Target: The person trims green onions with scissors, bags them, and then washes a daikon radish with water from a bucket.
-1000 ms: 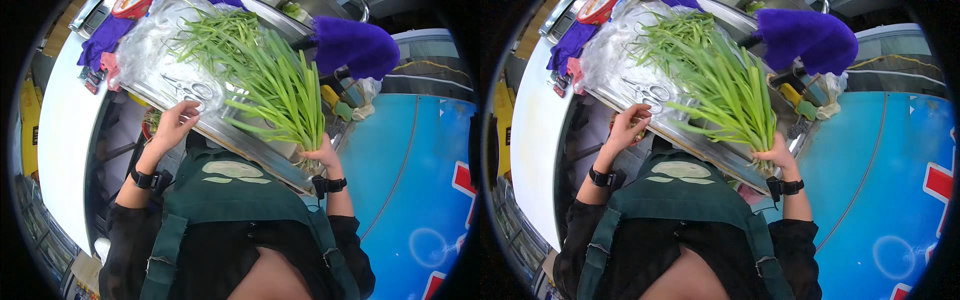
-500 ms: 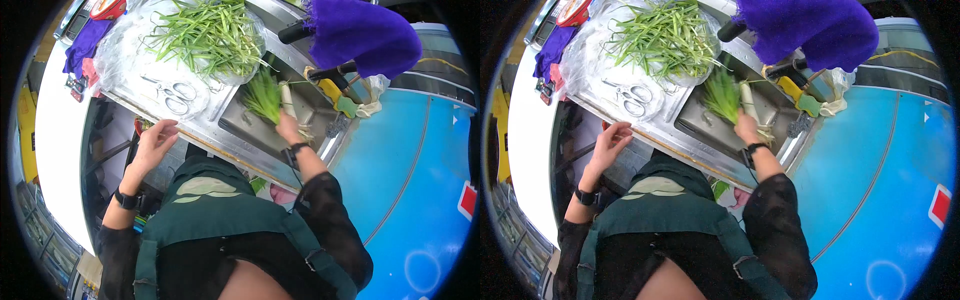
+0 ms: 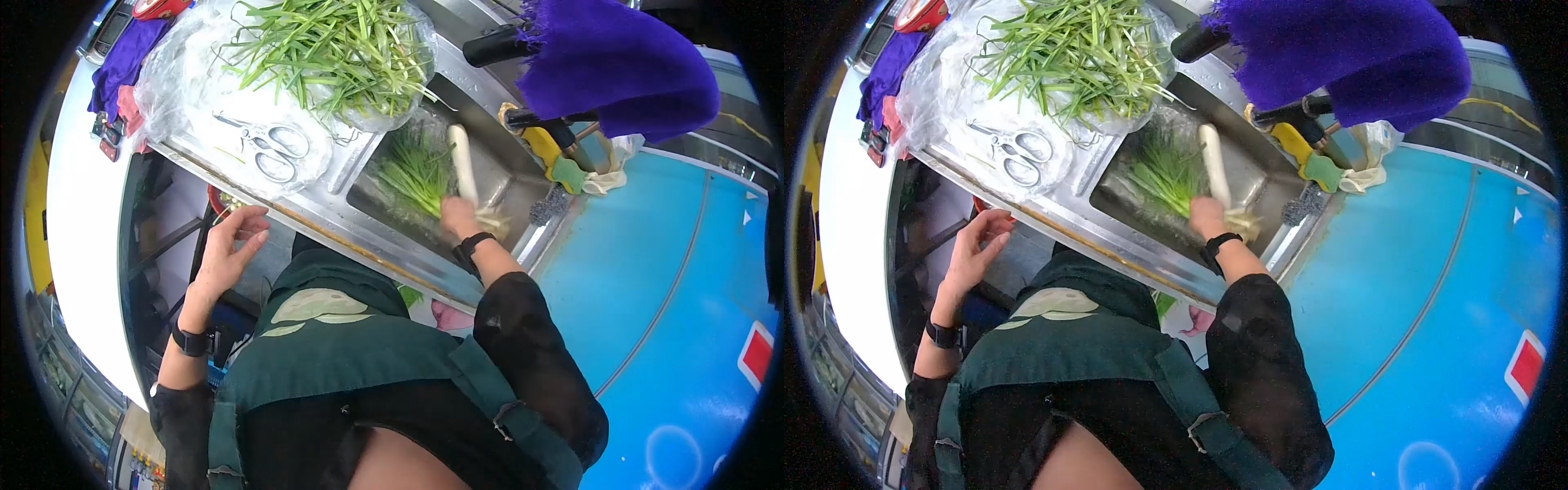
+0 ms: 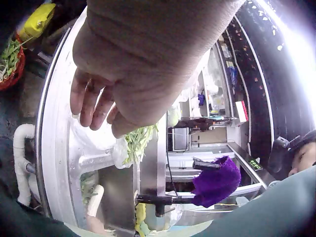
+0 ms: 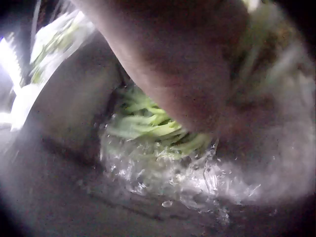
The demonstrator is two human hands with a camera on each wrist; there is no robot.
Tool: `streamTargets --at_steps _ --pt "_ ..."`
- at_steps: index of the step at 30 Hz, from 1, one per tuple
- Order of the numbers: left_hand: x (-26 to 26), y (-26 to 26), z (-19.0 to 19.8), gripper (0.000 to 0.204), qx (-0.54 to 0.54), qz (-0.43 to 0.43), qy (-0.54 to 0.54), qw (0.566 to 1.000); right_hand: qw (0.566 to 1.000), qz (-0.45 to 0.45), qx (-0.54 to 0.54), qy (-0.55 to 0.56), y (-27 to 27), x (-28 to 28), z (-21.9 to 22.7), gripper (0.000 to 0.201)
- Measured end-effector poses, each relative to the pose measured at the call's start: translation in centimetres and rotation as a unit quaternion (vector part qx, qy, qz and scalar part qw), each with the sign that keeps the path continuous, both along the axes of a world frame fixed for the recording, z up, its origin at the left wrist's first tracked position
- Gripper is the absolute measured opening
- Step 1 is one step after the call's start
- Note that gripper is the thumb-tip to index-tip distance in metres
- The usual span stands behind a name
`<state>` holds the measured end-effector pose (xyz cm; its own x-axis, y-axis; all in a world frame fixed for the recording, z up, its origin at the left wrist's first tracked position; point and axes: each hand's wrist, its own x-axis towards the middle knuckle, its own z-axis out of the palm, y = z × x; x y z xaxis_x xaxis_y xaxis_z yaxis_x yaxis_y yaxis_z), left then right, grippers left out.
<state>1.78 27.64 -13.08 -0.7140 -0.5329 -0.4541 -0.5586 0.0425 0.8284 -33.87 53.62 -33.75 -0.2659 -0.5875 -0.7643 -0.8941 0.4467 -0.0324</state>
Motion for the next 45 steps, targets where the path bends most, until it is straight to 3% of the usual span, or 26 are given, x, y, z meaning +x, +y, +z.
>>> streamTargets --at_steps 1,2,3,5,7,8,9,11,12,13,15,16,19,20,21,23,24,25,27,29,31,36,39,41,43,45 --pt "0.0 0.0 -0.2 0.034 -0.005 -0.001 0.003 1.0 0.997 -0.032 0.068 -0.034 0.0 0.2 1.4 0.018" --pt "0.0 -0.1 -0.3 0.034 -0.008 -0.003 0.004 1.0 0.974 -0.085 0.126 -0.166 -0.4 -0.6 2.9 0.023" --pt "-0.2 -0.3 -0.2 0.034 -0.007 -0.002 0.008 1.0 0.952 -0.059 -0.014 -0.3 0.5 -1.7 4.7 0.028" --pt "-0.2 -0.6 0.0 0.034 -0.003 0.003 0.018 1.0 0.884 -0.251 0.065 -0.388 0.3 -3.0 7.5 0.031" --pt "-0.1 -0.9 -0.1 0.033 -0.001 0.007 0.016 1.0 0.719 -0.433 0.081 -0.538 -0.3 -3.8 12.6 0.046" --pt "-0.1 -1.0 -0.3 0.033 0.005 0.013 0.019 1.0 0.664 -0.487 0.063 -0.564 -0.7 -3.8 14.7 0.057" --pt "-0.1 -1.0 -0.4 0.033 0.012 0.02 0.021 1.0 0.665 -0.486 0.064 -0.563 -0.3 -3.9 13.9 0.057" --pt "-0.3 -1.0 -0.2 0.033 0.009 0.02 0.02 1.0 0.503 -0.569 0.042 -0.649 1.1 -4.5 10.0 0.053" --pt "-0.2 -0.7 -0.1 0.033 0.005 0.017 0.018 1.0 0.455 -0.615 0.092 -0.637 1.6 -5.0 8.0 0.057" --pt "0.1 -0.4 -0.3 0.033 0.007 0.022 0.015 1.0 0.453 -0.681 0.062 -0.572 2.3 -4.4 6.8 0.042" --pt "0.8 -0.3 -0.3 0.032 -0.003 0.02 0.014 1.0 0.605 -0.686 -0.001 -0.405 5.3 -4.6 2.0 0.022" --pt "1.2 -0.6 0.0 0.032 -0.009 0.017 0.01 1.0 0.643 -0.679 0.01 -0.355 6.0 -4.7 1.5 0.01" --pt "2.2 -0.5 0.5 0.03 0.023 0.045 -0.007 0.999 0.583 -0.697 0.083 -0.41 7.1 -5.6 1.3 0.011" --pt "2.5 -0.6 -0.3 0.03 0.035 0.061 -0.002 0.997 0.522 -0.693 0.057 -0.494 7.6 -5.8 2.1 0.013" --pt "2.0 -0.6 -0.3 0.03 0.037 0.062 0.003 0.997 0.525 -0.694 0.054 -0.49 7.8 -5.5 2.3 0.013" --pt "1.2 -0.5 -0.1 0.031 0.023 0.049 0.0 0.999 0.571 -0.706 -0.025 -0.419 8.5 -4.6 2.8 0.013" --pt "0.6 -0.4 0.1 0.031 0.023 0.037 0.01 0.999 0.717 -0.617 -0.006 -0.325 8.1 -4.7 3.3 0.012" --pt "0.2 -0.6 0.6 0.031 0.019 0.037 0.011 0.999 0.671 -0.631 -0.074 -0.382 8.6 -4.7 3.8 0.011" --pt "-0.5 -0.8 1.5 0.031 -0.012 -0.038 0.019 0.999 0.601 -0.694 0.05 -0.393 6.9 -5.5 4.2 0.012" --pt "-0.2 -1.2 0.2 0.031 -0.002 -0.026 0.019 0.999 0.568 -0.706 0.034 -0.422 5.0 -4.2 10.9 0.017" --pt "-0.4 -1.5 -1.0 0.031 0.019 0.005 0.027 0.999 0.571 -0.694 -0.046 -0.437 4.3 -2.8 16.5 0.02" --pt "-2.4 -1.8 -0.4 0.032 0.036 -0.032 0.04 0.998 0.561 -0.694 -0.132 -0.432 4.0 -0.5 25.8 0.035" --pt "-3.1 -2.0 -0.7 0.033 0.03 -0.051 0.065 0.996 0.542 -0.689 -0.155 -0.454 4.1 0.1 28.2 0.045" --pt "-3.2 -2.5 -1.2 0.034 0.024 -0.062 0.073 0.995 0.502 -0.683 -0.192 -0.494 3.9 1.0 29.8 0.048" --pt "-3.2 -3.0 -1.7 0.036 -0.127 -0.102 0.061 0.985 0.488 -0.69 -0.199 -0.496 4.1 1.3 30.8 0.048" --pt "-3.5 -3.2 -1.6 0.037 -0.124 -0.096 0.066 0.986 0.473 -0.695 -0.206 -0.501 4.3 1.5 31.2 0.048"
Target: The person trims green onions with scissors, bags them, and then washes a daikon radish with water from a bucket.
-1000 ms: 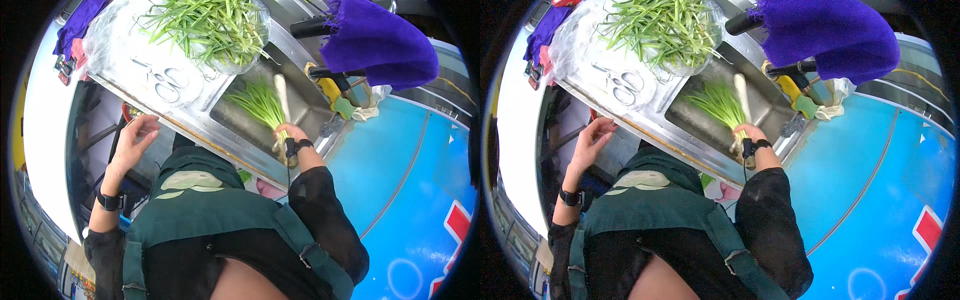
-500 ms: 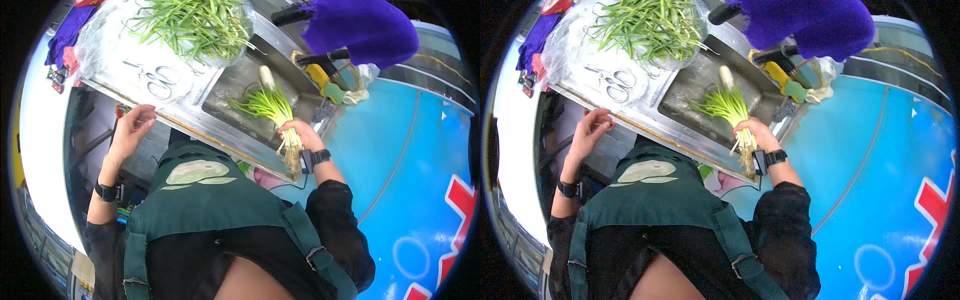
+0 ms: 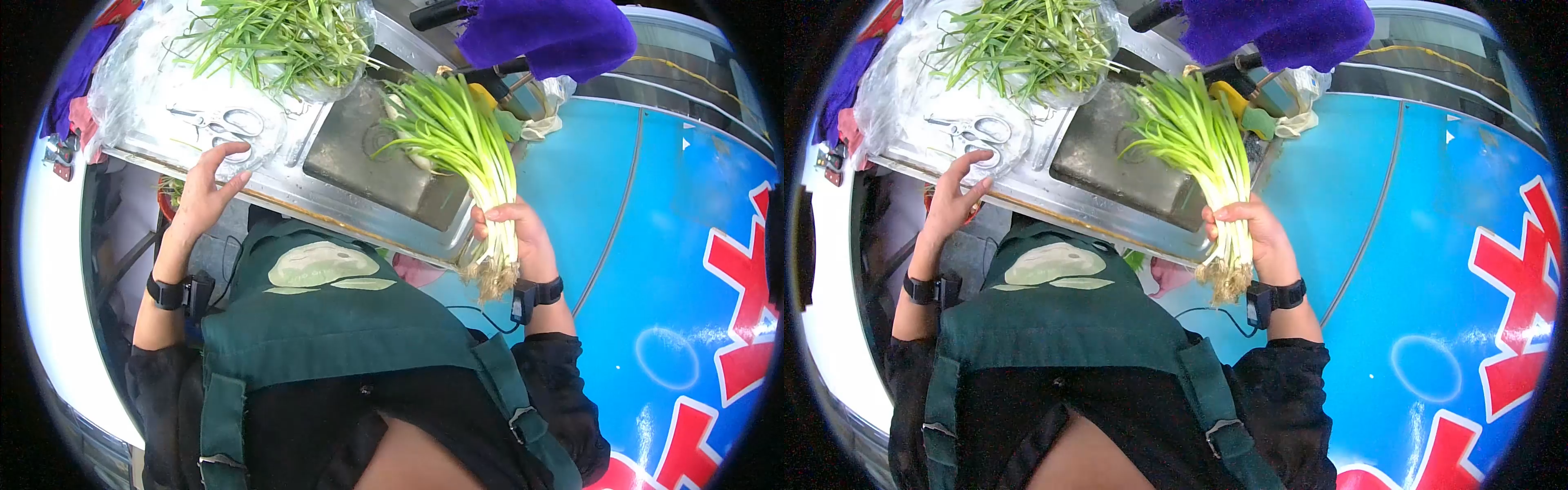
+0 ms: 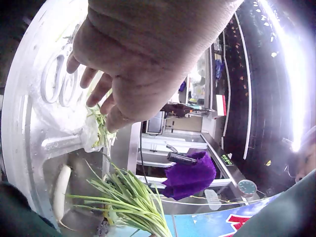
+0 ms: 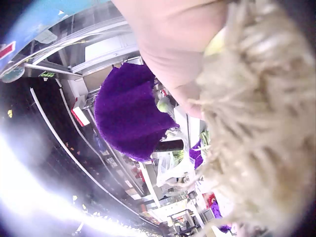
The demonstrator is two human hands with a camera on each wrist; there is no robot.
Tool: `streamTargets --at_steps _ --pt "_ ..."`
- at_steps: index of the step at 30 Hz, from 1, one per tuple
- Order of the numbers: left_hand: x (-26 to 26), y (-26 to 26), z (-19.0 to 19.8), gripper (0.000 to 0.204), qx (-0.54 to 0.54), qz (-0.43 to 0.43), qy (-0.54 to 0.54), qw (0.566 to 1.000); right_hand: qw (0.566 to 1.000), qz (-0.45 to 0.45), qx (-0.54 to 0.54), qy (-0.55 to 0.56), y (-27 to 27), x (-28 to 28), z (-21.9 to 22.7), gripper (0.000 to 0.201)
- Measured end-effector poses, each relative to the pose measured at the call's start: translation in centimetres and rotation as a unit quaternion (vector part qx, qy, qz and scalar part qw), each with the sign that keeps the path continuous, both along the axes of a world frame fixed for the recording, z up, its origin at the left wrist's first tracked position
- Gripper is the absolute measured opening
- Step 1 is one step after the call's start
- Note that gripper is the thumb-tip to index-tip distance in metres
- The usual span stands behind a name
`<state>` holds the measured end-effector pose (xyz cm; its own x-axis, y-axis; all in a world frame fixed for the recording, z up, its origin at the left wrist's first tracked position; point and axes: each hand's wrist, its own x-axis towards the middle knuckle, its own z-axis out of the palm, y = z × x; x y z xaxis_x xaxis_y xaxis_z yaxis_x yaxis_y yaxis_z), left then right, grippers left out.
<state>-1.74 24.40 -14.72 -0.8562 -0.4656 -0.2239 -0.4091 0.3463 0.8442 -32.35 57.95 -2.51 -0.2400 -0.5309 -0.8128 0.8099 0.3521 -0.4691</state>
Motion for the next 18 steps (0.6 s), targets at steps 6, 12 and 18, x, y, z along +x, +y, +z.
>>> streamTargets --at_steps 6,12,18 --pt "-2.8 0.4 -0.2 0.038 0.207 -0.081 0.054 0.974 0.999 -0.053 -0.009 0.001 -0.8 0.7 0.2 0.044" --pt "-10.1 4.8 1.9 0.049 0.451 -0.242 0.066 0.857 0.998 -0.045 -0.047 -0.009 -2.2 1.9 -1.1 0.041" --pt "-15.6 10.6 0.4 0.063 0.645 -0.255 0.027 0.719 0.988 0.066 0.001 0.14 -4.8 4.6 -0.9 0.05"
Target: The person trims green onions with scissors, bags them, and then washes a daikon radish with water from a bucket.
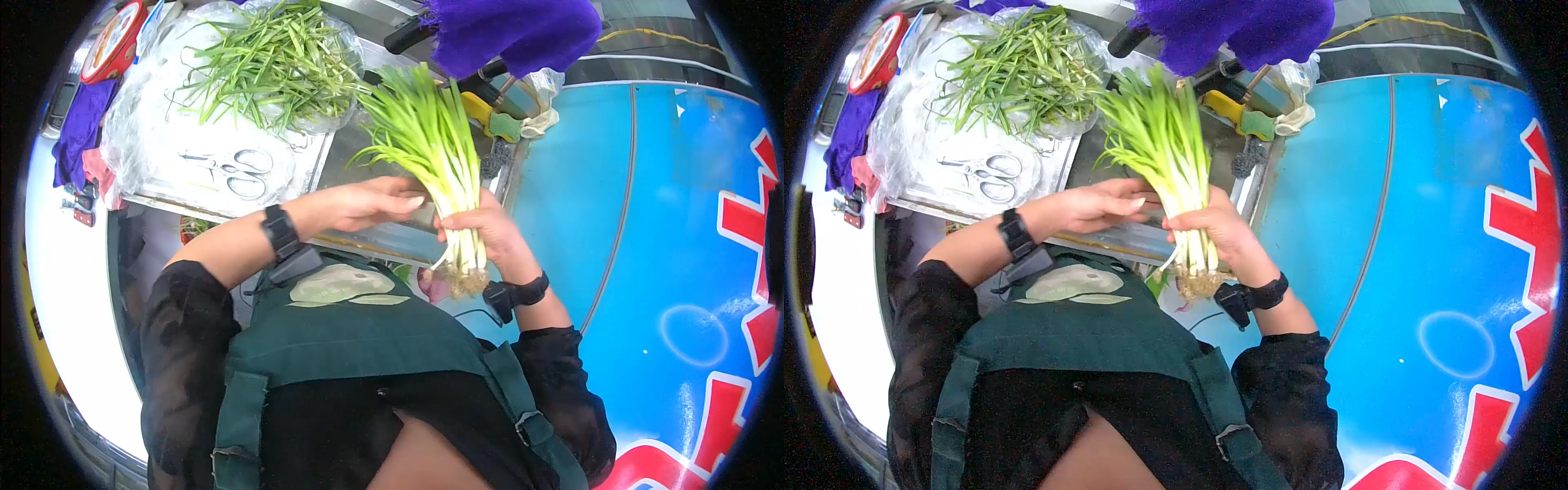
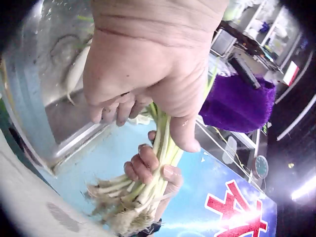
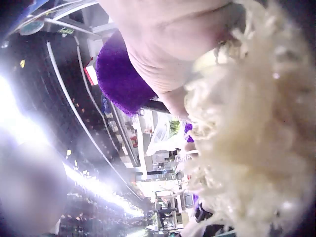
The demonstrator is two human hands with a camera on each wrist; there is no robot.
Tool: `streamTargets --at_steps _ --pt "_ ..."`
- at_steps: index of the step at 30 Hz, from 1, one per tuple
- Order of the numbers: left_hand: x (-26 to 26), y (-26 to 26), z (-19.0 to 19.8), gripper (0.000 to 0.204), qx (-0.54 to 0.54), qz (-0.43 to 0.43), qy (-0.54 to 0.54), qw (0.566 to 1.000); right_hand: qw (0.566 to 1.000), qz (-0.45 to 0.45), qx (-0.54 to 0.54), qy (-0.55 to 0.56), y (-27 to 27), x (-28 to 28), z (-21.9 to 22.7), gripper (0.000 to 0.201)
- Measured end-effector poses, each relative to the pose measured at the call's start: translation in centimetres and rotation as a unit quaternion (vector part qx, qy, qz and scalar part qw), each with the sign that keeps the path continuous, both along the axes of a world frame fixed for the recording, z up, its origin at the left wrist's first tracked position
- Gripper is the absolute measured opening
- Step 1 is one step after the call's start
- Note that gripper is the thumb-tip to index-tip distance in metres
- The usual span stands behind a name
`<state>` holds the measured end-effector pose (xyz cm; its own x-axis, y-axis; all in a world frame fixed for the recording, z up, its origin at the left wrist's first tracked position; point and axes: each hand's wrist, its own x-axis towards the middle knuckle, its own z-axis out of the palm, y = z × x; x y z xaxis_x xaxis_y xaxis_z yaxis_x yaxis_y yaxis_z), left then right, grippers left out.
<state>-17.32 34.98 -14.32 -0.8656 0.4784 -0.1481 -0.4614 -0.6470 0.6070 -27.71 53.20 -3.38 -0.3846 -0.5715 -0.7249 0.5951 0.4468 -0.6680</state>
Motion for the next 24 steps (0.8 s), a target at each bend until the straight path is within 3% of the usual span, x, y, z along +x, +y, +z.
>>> streamTargets --at_steps 2,4,5,6,8,9,10,13,15,17,20,22,24 --pt "-0.7 1.7 0.5 0.065 0.153 0.036 -0.043 0.987 0.999 0.01 0.006 0.031 -0.7 0.8 -0.5 0.049" --pt "-1.0 2.8 0.1 0.061 0.172 0.053 -0.08 0.98 0.981 0.048 -0.002 0.188 -0.3 1.2 -2.4 0.051" --pt "-1.0 3.1 0.4 0.058 0.205 0.077 -0.103 0.97 0.915 0.142 0.034 0.376 0.3 0.8 -4.0 0.05" --pt "-0.8 3.3 0.6 0.056 0.237 0.101 -0.125 0.958 0.916 0.137 0.032 0.375 0.0 1.0 -3.7 0.05" --pt "-0.4 3.8 0.4 0.056 0.229 0.103 -0.122 0.96 0.801 0.209 0.209 0.522 -1.1 1.8 -3.0 0.051" --pt "-0.4 4.1 0.5 0.058 0.223 0.108 -0.113 0.962 0.764 0.25 0.258 0.536 -1.3 2.1 -3.0 0.045" --pt "-0.4 4.3 0.5 0.06 0.216 0.113 -0.103 0.964 0.766 0.248 0.255 0.536 -1.6 2.6 -2.9 0.045" --pt "-0.5 4.8 1.5 0.049 0.183 0.179 -0.151 0.955 0.657 0.297 0.228 0.654 -2.0 4.3 -3.0 0.059" --pt "-0.2 4.7 3.0 0.034 0.17 0.229 -0.187 0.94 0.66 0.306 0.213 0.652 -2.2 4.8 -2.5 0.063" --pt "0.2 4.4 2.9 0.033 0.171 0.24 -0.178 0.939 0.665 0.318 0.199 0.646 -2.5 5.0 -1.7 0.067" --pt "1.0 3.2 3.5 0.032 0.175 0.269 -0.163 0.933 0.704 0.345 0.15 0.603 -2.6 4.7 0.1 0.079" --pt "1.7 2.1 3.9 0.031 0.172 0.29 -0.158 0.928 0.694 0.413 0.036 0.588 -2.3 4.1 2.0 0.094" --pt "2.4 0.7 4.1 0.035 0.138 0.307 -0.121 0.934 0.703 0.412 -0.019 0.579 -1.8 3.1 2.7 0.096"
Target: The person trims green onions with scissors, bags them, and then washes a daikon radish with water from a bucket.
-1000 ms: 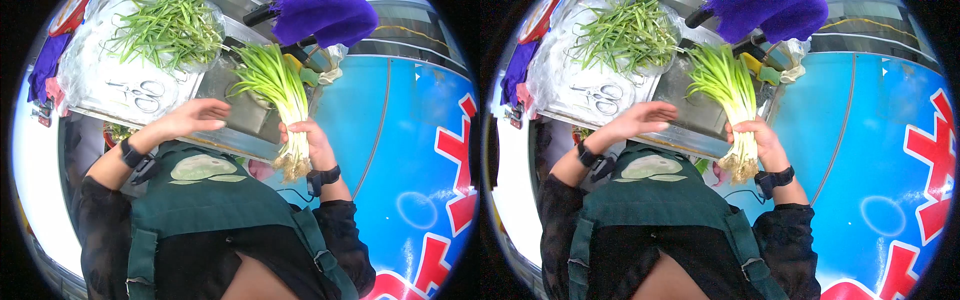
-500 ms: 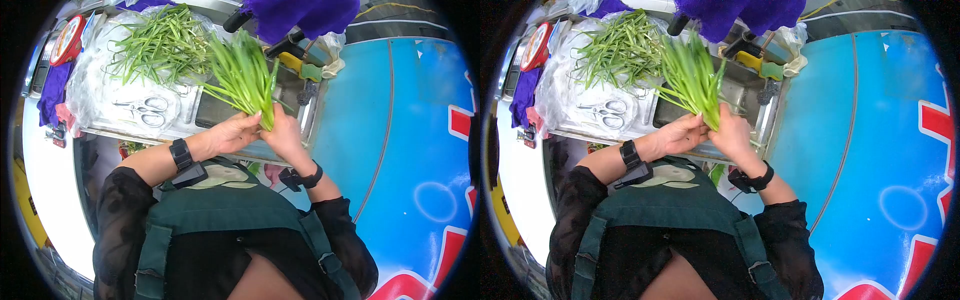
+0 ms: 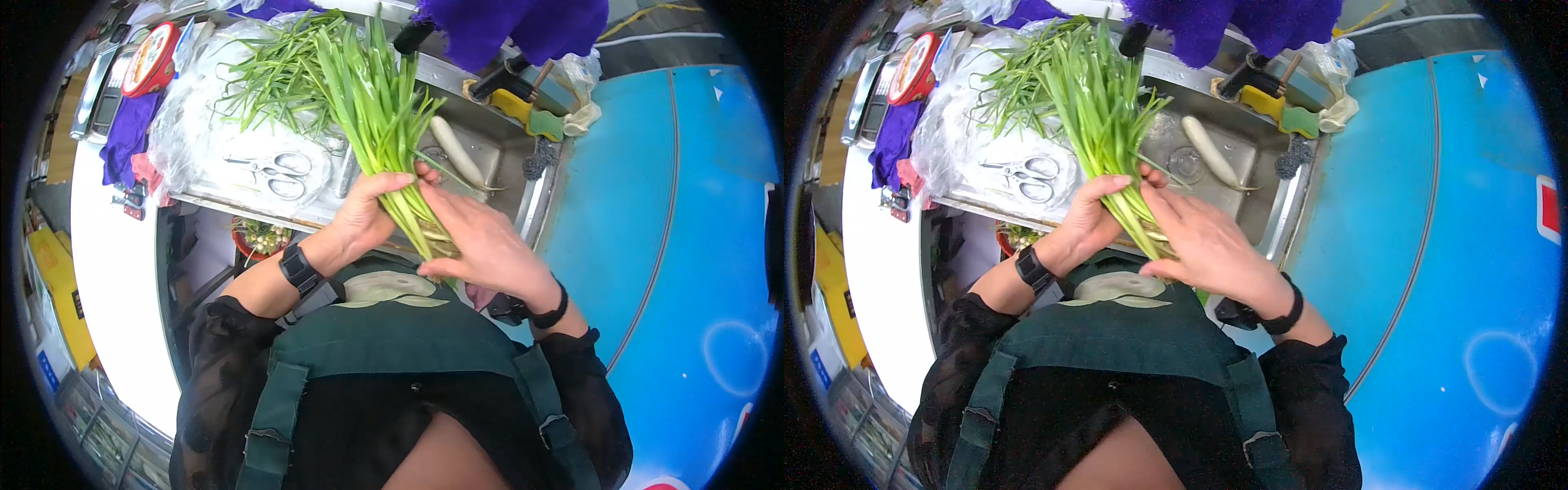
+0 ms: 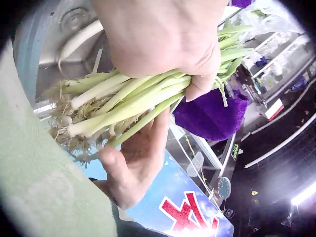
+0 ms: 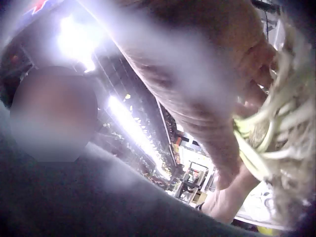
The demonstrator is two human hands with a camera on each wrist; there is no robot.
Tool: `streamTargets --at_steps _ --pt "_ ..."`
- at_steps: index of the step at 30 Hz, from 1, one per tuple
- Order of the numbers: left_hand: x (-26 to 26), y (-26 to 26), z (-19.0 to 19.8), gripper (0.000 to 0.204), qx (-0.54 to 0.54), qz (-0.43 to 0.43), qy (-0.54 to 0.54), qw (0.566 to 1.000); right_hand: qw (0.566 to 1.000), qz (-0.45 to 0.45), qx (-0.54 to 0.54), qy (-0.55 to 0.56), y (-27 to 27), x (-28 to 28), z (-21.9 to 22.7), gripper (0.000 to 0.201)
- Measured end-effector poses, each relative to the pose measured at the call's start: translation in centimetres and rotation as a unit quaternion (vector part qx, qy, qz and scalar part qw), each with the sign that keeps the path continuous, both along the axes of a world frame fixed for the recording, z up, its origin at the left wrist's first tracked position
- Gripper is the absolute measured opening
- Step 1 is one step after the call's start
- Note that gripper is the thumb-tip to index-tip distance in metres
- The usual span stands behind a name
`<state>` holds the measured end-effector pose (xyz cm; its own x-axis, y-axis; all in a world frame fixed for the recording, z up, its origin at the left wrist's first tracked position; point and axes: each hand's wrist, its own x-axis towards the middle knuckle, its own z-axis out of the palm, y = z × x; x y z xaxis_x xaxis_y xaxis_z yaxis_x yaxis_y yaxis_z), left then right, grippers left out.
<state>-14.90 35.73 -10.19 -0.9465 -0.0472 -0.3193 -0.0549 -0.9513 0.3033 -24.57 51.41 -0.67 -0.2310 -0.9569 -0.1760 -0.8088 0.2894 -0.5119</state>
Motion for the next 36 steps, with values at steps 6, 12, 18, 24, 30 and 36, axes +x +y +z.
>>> streamTargets --at_steps 6,12,18,24,30,36 --pt "3.5 -3.6 2.0 0.041 -0.036 0.114 0.004 0.993 0.913 -0.089 -0.07 -0.391 -0.7 -6.6 -2.6 0.052" --pt "6.4 -5.6 3.8 0.062 -0.123 0.205 -0.026 0.971 0.824 -0.251 0.048 -0.506 -2.2 -11.5 -25.1 0.034" --pt "9.4 -7.8 3.6 0.067 -0.14 0.228 -0.026 0.963 0.95 -0.234 0.198 -0.053 -1.6 -8.7 -38.6 0.036" --pt "10.2 -7.9 4.1 0.066 -0.168 0.246 -0.031 0.954 0.956 -0.16 0.239 0.053 -2.8 -8.2 -40.8 0.036" --pt "10.0 -8.3 3.7 0.062 -0.154 0.253 -0.015 0.955 0.944 0.069 0.301 -0.116 -3.9 -10.2 -33.5 0.06" --pt "8.1 -8.1 2.8 0.056 -0.174 0.258 -0.003 0.95 0.909 -0.059 0.008 -0.413 -7.4 -9.6 -13.7 0.057"
